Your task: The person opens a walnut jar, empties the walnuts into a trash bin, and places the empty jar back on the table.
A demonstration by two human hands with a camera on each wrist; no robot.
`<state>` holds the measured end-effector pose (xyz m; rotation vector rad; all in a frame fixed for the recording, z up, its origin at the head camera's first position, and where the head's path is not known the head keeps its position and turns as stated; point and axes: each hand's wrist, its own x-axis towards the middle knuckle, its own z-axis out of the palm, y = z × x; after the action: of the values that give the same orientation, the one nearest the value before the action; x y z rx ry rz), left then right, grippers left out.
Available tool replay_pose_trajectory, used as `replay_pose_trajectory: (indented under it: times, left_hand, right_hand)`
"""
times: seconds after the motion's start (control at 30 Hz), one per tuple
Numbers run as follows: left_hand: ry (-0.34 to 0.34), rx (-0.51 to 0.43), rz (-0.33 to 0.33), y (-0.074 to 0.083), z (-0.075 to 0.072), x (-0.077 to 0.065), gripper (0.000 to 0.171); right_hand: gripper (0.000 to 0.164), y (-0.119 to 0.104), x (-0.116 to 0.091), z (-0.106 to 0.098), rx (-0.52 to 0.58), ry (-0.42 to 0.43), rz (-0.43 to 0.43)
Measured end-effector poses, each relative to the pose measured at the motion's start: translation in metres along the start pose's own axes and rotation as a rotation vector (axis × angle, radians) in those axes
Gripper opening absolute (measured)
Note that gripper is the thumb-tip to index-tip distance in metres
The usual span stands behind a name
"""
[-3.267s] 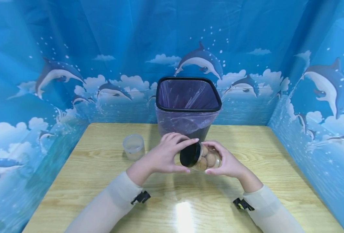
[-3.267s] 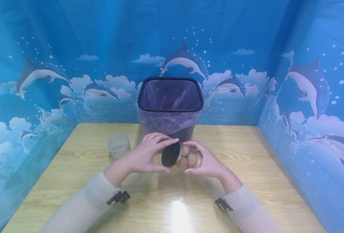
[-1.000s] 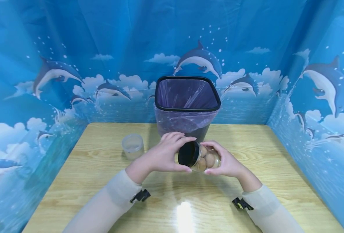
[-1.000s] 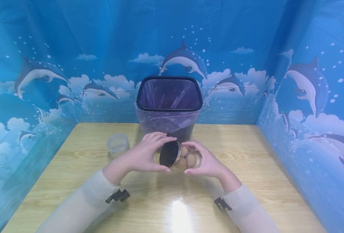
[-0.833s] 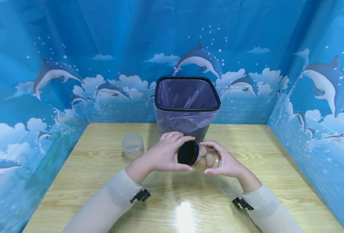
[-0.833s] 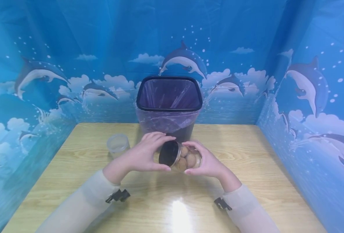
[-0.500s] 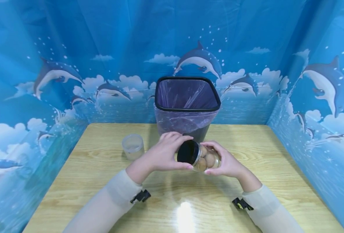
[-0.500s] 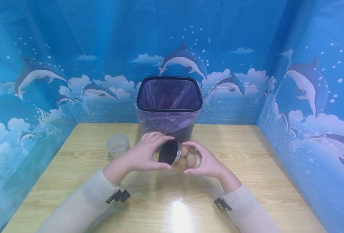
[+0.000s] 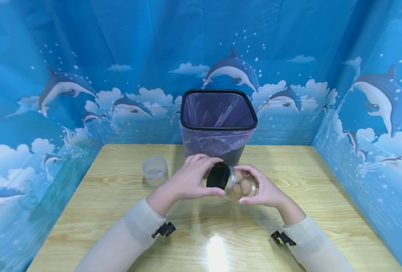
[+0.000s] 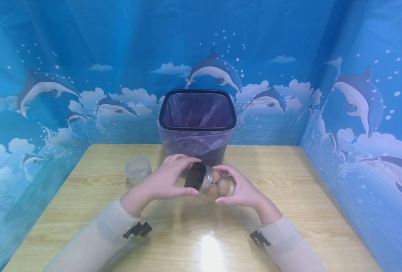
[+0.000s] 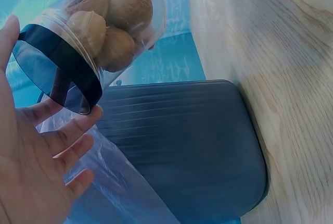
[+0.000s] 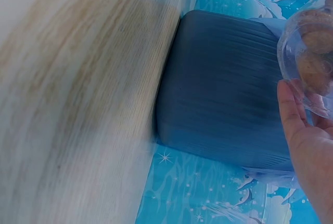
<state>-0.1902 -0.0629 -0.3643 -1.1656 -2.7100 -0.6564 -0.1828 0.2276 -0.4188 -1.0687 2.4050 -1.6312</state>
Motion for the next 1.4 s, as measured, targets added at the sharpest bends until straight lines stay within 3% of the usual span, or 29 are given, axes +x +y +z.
replay_pose_trajectory:
  times: [0.33, 0.67, 1.1, 1.4]
  left_hand:
    - [0.02, -0.024, -0.006, -0.003, -0.001, -0.001, 0.093]
    - [0.021, -0.072, -0.031, -0.005, -0.003, -0.005, 0.114]
    - [0.031, -0.105, -0.07, -0.016, 0.002, -0.017, 0.095]
    - [0.04, -0.109, -0.082, -0.024, 0.004, -0.028, 0.094]
  right_hand:
    - [0.088, 0.0, -0.001, -0.002, 0.023, 0.01, -0.002]
    - [0.087, 0.0, -0.001, -0.002, 0.029, 0.022, -0.008]
    - [0.089, -0.002, -0.003, -0.004, 0.012, 0.029, -0.016]
    - [0.089, -0.004, -0.004, -0.005, -0.003, 0.049, -0.013]
